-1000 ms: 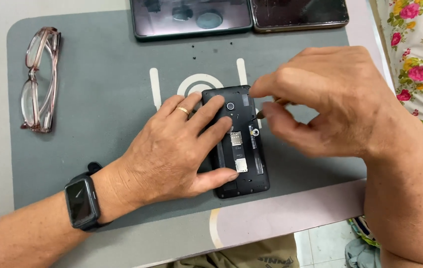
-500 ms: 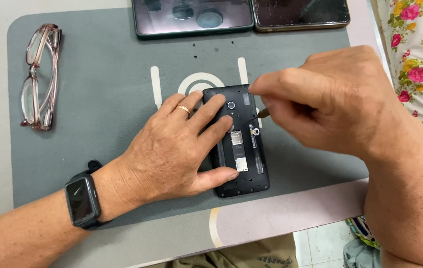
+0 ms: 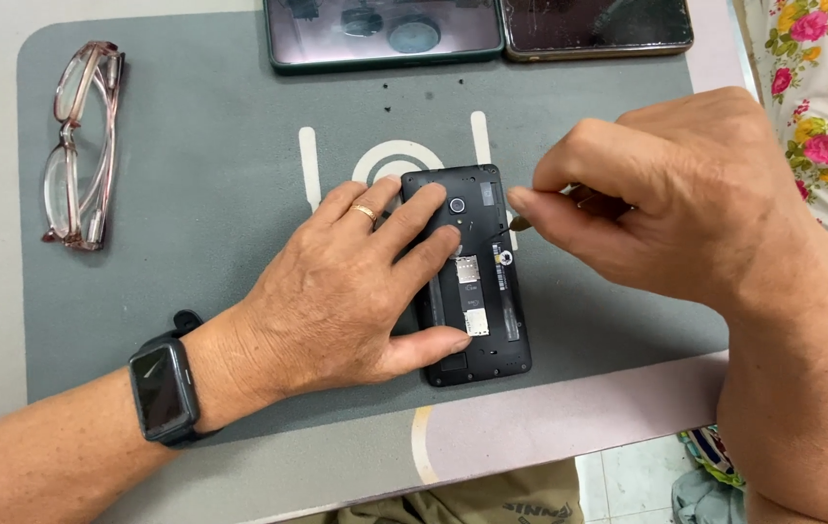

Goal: Removing small screws from the internal chassis of a mobile phone using a precision screwdriver.

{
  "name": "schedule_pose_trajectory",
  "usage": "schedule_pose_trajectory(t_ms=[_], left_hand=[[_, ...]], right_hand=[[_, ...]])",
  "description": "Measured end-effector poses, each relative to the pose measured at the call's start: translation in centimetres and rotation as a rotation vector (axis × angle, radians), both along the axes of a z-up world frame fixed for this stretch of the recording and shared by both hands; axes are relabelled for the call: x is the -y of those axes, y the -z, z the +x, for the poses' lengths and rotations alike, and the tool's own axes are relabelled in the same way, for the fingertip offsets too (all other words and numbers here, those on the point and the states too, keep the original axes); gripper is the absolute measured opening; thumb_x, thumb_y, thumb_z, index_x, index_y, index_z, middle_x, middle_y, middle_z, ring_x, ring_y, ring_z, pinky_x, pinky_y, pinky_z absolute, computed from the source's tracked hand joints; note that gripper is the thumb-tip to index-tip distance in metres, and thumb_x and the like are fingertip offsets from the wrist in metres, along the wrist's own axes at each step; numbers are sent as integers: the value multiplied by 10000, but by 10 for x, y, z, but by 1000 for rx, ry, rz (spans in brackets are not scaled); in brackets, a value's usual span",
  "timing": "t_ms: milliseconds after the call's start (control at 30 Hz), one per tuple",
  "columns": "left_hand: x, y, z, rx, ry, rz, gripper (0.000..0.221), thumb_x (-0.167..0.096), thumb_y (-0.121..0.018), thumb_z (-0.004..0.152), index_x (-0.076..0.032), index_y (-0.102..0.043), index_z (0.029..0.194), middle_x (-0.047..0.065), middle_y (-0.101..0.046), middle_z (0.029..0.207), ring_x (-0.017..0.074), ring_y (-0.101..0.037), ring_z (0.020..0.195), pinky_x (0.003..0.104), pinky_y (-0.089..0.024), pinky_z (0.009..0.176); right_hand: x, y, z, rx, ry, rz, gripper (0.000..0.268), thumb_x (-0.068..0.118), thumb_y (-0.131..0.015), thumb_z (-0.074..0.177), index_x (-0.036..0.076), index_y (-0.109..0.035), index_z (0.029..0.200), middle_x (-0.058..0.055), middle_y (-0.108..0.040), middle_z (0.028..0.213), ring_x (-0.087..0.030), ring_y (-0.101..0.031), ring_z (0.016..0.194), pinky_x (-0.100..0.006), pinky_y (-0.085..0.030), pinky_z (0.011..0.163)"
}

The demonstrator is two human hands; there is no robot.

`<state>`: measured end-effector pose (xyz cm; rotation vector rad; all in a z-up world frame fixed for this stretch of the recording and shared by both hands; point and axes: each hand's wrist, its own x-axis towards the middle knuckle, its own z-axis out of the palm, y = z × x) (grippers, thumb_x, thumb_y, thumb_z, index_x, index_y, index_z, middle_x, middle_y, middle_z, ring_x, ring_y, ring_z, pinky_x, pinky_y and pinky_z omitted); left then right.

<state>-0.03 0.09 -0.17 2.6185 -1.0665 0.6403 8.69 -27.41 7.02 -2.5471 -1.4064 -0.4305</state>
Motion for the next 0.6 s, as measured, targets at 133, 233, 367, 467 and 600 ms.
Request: schedule_pose_trajectory(t_ms=[133, 233, 367, 467, 600], left_hand=[[0, 0, 1, -16, 6, -5, 794, -714, -803, 905, -35, -683, 1300, 211, -613, 1420, 451, -635, 1185, 546, -528, 1009], [1, 0, 1, -14, 5, -5, 794, -716, -809, 900, -35, -684, 1289, 209, -609, 1417, 450, -633, 1179, 546, -526, 1004], [0, 0, 0, 9, -2, 0, 805, -729, -825, 885, -45, -672, 1281, 196, -600, 1395, 430, -633, 1147, 523, -532, 967], [1, -2, -1, -2, -3, -6, 790, -715, -825, 891, -41, -675, 1276, 194, -604, 1386, 435, -631, 1148, 519, -534, 929], [1, -2, -1, -2, 4, -19, 778, -699, -831, 892, -38, -669, 1269, 200, -602, 1381, 444, -629, 1155, 523, -529, 924]], right_hand=[[-4, -6, -3, 26, -45, -12, 146, 253, -869, 1153, 189, -763, 1075, 14, -491, 596, -257, -478, 528, -405, -367, 535], [-7, -11, -8, -20, -46, -26, 154, 220, -854, 1108, 189, -814, 1253, 8, -518, 592, -267, -499, 516, -417, -398, 525], [5, -4, -2, 86, 12, -82, 378, 533, -895, 1093, 205, -825, 1267, 59, -566, 630, -242, -567, 580, -404, -420, 563], [9, 4, 1, 160, 19, -85, 443, 645, -887, 1081, 231, -809, 1218, 102, -601, 690, -194, -632, 646, -377, -419, 577], [-5, -3, -7, 33, 35, -64, 388, 519, -833, 1091, 172, -752, 1245, 45, -667, 734, -236, -655, 641, -406, -458, 597]])
